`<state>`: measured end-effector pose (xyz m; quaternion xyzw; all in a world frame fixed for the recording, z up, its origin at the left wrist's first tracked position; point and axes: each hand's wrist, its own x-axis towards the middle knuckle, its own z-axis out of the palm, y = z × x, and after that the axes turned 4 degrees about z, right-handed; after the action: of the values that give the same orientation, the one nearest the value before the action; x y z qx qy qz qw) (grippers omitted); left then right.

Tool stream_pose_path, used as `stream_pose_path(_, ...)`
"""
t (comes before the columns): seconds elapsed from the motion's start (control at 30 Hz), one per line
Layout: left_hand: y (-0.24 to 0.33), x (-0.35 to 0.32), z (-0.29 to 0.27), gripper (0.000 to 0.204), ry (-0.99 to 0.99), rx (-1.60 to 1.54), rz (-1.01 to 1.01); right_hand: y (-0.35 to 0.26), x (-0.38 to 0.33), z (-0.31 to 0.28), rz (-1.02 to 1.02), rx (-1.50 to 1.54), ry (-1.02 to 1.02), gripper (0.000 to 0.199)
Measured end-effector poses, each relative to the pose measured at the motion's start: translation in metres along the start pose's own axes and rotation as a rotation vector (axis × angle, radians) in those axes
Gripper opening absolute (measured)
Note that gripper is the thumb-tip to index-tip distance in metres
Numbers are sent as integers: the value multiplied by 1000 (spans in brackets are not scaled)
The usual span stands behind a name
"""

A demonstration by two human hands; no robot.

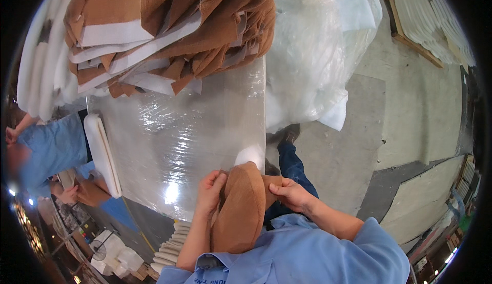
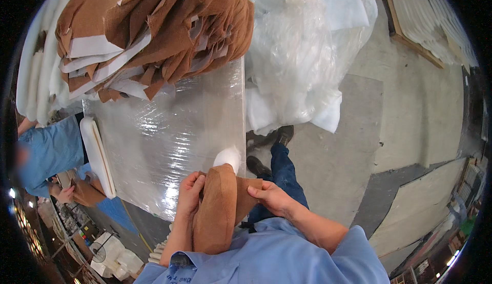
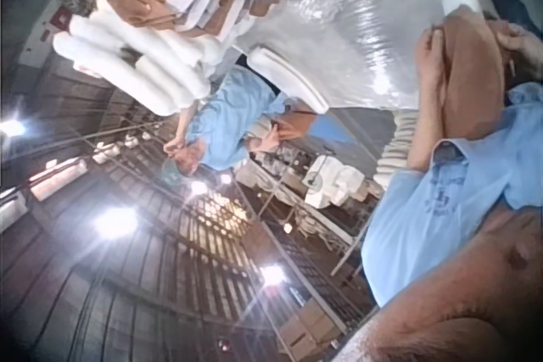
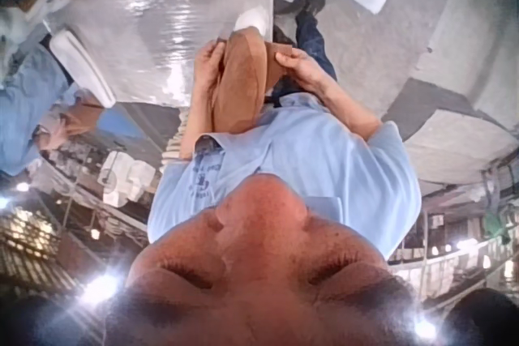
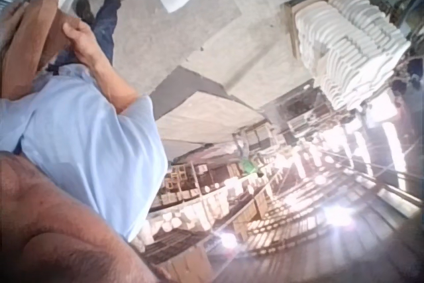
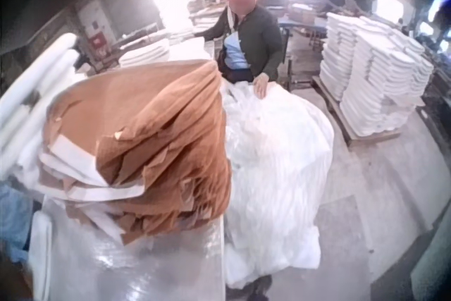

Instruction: The person repeatedly inserts white foam inserts into brown fabric covers, aligns edges, and stacks the finished cushions on a nearby pile. The person also handles white foam pieces and brown covers from stacks on the table.

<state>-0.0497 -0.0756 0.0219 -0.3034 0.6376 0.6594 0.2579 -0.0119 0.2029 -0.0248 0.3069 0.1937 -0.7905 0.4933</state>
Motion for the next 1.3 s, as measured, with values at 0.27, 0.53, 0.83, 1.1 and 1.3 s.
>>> stream_pose_path(0.27,-2,-5,-7,24,-153,31,-132,29,10,23,-197,338,153,26)
stream_pose_path(0.53,-49,-15,-4,28,-138,70,98,51,17,89,-275,274,358,52)
stream_pose_path(0.83,-84,-20,-24,24,78,189,436,77,19,82,-497,257,230,68)
stream_pose_path(1.1,-28,-11,-19,28,-315,108,23,66,19,58,-598,275,435,36)
stream_pose_path(1.3,-24,16,-30,45,-601,73,-299,51,14,54,-522,194,392,46)
